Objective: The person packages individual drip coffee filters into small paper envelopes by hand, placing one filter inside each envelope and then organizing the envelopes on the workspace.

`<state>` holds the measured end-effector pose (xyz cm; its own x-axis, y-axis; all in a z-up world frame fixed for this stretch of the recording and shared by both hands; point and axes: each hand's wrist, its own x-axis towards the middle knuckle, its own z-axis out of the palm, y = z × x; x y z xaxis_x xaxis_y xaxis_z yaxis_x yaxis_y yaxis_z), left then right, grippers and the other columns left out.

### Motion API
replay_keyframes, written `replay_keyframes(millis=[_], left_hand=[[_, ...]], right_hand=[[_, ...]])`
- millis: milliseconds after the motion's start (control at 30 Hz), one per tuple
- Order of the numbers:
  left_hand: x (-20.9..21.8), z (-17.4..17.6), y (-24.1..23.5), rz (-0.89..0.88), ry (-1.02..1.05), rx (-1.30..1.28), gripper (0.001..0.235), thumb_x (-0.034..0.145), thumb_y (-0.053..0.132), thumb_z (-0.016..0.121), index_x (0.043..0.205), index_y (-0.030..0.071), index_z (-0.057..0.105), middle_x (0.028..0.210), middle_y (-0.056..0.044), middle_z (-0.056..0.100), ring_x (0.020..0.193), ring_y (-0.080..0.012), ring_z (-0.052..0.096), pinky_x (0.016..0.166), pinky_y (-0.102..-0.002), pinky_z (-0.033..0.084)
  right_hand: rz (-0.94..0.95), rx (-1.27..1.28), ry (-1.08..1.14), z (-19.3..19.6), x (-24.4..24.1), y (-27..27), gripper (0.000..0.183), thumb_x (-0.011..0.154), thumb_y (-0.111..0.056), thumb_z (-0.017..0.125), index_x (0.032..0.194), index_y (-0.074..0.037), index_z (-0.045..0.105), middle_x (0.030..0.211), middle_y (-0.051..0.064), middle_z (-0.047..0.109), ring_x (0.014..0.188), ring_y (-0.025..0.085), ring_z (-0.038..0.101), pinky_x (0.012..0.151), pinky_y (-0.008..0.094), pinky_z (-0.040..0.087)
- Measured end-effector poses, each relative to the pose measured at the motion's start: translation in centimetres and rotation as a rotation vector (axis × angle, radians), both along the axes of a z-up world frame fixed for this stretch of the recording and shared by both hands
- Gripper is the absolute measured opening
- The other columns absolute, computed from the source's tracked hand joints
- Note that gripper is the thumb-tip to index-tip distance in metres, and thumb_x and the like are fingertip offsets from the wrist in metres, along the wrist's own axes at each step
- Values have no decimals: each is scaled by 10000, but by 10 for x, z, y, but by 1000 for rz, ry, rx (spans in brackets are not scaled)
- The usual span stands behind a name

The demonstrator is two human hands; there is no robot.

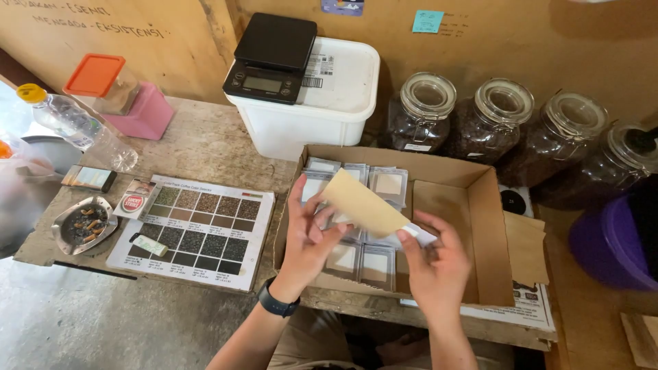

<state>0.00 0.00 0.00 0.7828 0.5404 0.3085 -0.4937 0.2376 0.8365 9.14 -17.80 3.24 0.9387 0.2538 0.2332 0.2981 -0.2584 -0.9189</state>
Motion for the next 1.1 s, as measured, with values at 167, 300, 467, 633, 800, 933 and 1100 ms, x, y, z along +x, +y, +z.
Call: replay_keyframes(millis=[167,300,467,633,800,933,1100], left_hand=[[2,-1,7,-161,42,-221,982,889,304,746,1608,256,79,1460,-263,469,1263,-400,601,940,-582,616],[-1,16,-1,-150,176,-432,739,877,345,698,1487,260,289,1332,-188,604,1146,-360,670,819,-464,611],[3,28,-6,-57,320,-663,534,880,371,638,1341,233,406,1124,-149,660,1005,-377,710,813,-491,583],[11,24,-16,-29,337,-747,548,866,426,597,1342,246,393,1141,-148,626,1025,-371,692,902,-560,559],[14,25,-30,-152,297,-767,478,902,463,584,1293,223,449,1105,-145,675,1026,-375,715,841,-490,567],[17,18,-30,-140,238,-743,444,919,448,575,1287,238,441,1099,-150,660,1011,-382,714,814,-527,583],[18,9,-40,-146,271,-674,529,929,408,560,1397,219,404,1152,-170,678,929,-266,658,679,-388,524]], right_hand=[[256,-88,-742,-15,-4,6,225,920,-4,711,1144,12,699,1013,119,763,747,156,677,622,209,549],[425,-97,-1018,2,-27,16,183,952,27,670,1132,18,697,1066,147,787,968,284,750,829,399,646],[332,-69,-947,6,-37,15,146,938,19,658,1073,42,705,1108,164,765,1003,303,750,943,396,630],[183,-42,-897,10,-36,13,118,967,-25,637,999,45,726,1048,156,754,940,308,730,898,401,625],[204,0,-769,6,-34,13,129,987,-34,604,1000,34,713,1077,148,706,988,312,693,940,437,577],[202,-4,-801,2,-32,10,159,991,-44,614,1110,27,693,1123,152,714,1016,318,703,943,433,589],[209,-98,-801,2,-30,10,114,974,-9,598,1052,5,680,1251,174,656,1134,366,656,1013,484,545]])
